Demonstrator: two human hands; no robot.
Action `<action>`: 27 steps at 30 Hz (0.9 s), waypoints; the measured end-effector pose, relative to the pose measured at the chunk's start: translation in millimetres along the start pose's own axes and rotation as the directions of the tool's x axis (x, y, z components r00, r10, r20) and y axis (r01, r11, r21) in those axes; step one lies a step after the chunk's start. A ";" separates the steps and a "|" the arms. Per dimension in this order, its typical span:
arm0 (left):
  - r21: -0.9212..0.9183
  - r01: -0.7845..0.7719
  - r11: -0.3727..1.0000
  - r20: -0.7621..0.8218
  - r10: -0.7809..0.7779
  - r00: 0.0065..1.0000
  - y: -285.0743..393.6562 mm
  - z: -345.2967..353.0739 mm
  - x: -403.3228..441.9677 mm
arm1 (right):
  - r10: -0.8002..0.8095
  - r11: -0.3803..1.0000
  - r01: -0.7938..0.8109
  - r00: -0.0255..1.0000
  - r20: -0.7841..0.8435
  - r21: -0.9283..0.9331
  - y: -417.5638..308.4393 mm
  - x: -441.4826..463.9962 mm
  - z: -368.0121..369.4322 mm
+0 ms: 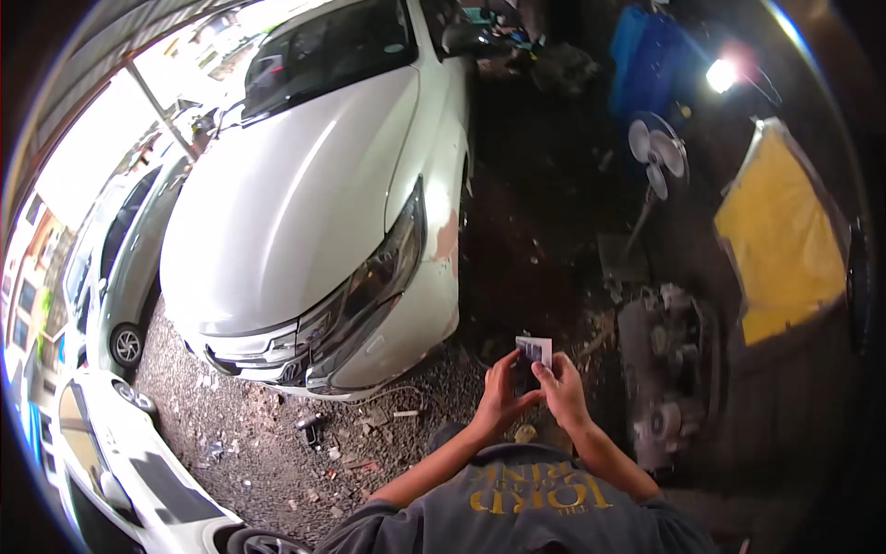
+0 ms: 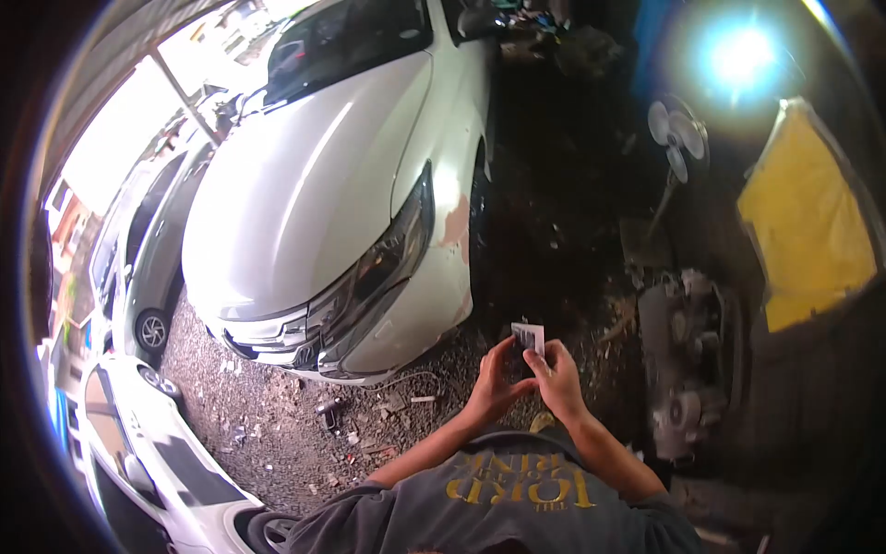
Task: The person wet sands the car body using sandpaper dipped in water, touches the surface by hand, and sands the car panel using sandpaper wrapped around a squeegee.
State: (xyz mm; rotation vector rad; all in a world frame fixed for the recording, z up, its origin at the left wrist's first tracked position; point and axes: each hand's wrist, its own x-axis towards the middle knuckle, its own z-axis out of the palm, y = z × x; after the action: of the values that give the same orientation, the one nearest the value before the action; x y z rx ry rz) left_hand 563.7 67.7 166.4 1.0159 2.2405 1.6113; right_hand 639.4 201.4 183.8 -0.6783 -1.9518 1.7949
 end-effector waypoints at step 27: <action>-0.958 0.092 0.273 0.021 -0.255 0.967 21.5 -52.5 9.7 | -0.041 0.947 -0.047 0.964 0.263 0.317 -60.9 49.5 -53.1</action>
State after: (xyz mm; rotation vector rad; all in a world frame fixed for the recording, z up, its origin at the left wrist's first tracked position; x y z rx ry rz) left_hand 537.7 37.7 208.1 0.2492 0.8632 2.3875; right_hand 626.3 270.0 247.8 -0.3454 -1.7469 2.2358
